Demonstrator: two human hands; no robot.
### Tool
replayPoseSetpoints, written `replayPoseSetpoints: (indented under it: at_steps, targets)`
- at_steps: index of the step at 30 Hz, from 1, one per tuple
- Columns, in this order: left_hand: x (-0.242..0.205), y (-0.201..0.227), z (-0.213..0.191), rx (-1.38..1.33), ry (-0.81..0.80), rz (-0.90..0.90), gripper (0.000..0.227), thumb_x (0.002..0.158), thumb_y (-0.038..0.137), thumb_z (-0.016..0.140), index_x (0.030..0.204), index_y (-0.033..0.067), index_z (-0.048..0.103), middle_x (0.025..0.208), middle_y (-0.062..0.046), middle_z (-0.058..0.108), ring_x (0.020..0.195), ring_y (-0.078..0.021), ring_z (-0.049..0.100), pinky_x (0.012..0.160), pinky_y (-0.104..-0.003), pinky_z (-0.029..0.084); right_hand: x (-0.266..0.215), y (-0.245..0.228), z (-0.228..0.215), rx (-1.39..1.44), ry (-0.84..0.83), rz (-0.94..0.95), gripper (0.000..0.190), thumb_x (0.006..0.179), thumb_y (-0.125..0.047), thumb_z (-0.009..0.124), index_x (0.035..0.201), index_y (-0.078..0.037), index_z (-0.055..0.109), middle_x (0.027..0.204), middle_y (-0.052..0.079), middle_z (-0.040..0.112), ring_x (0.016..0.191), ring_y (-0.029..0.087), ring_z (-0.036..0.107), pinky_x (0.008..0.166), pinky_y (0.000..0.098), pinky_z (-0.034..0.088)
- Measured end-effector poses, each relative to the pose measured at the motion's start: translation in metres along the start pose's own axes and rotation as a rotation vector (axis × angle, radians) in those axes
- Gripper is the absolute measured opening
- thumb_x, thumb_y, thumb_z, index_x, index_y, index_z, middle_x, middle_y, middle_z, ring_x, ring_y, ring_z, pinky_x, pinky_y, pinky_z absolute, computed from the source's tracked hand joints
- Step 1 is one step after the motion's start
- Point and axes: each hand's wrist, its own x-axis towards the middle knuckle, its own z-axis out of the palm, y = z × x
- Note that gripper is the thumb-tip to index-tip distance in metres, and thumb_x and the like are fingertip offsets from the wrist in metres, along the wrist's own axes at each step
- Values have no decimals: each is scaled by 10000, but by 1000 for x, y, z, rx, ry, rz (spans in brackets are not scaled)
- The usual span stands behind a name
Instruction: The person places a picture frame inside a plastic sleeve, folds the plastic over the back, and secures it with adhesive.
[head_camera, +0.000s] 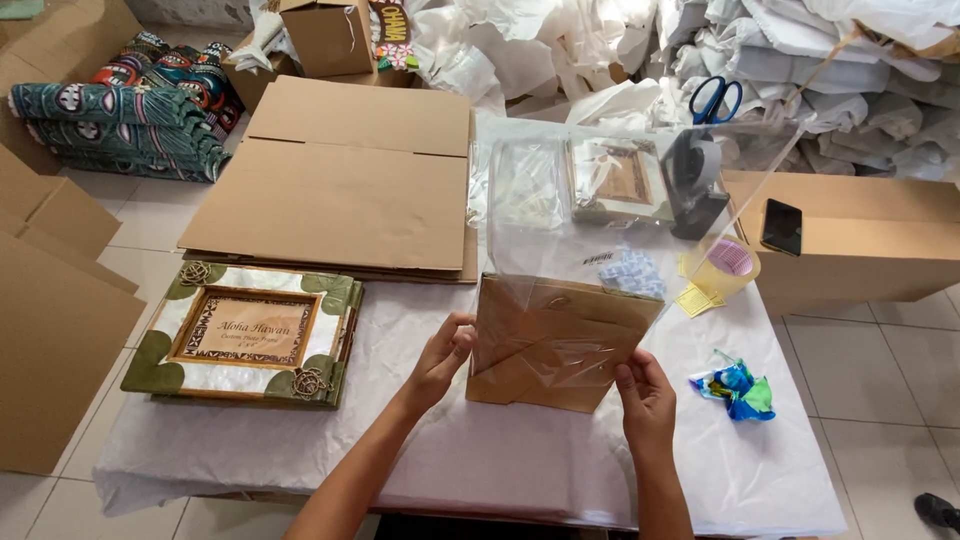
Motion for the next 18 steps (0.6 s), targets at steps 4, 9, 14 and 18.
replayPoseSetpoints:
  at_steps: [4,9,14,18]
  targets:
    - [-5,11,-3,54,42,-19,389,1093,396,433,1171,57,608,823,21,540,686,-89,414,640,-233,319,-4,0,-1,-20,-37,-4,406,953,-260,658,1287,-28,650,1182,74,724,1106,169,668,963,289,539]
    - [-13,10,-7,136,31,-1,464,1086,425,410,1250,57,640,1056,-60,776,913,-144,692,784,-252,507,-6,9,-5,-4,-82,-11,404,969,-268,638,1292,-26,638,1190,66,709,1118,162,647,970,291,519]
    - [-16,15,-3,144,-9,-11,511,1093,443,356,1288,61,634,1163,-80,756,1046,-181,714,864,-270,525,-10,6,-5,-79,-105,-36,359,1002,-275,604,1271,-42,644,1180,51,705,1122,153,624,982,287,487]
    - [-19,10,2,128,6,-30,552,1087,471,352,1292,43,635,1148,-70,729,1161,-220,691,998,-329,527,-8,19,-11,-22,-131,-38,341,1007,-234,607,1282,-34,628,1187,60,699,1134,158,639,989,282,501]
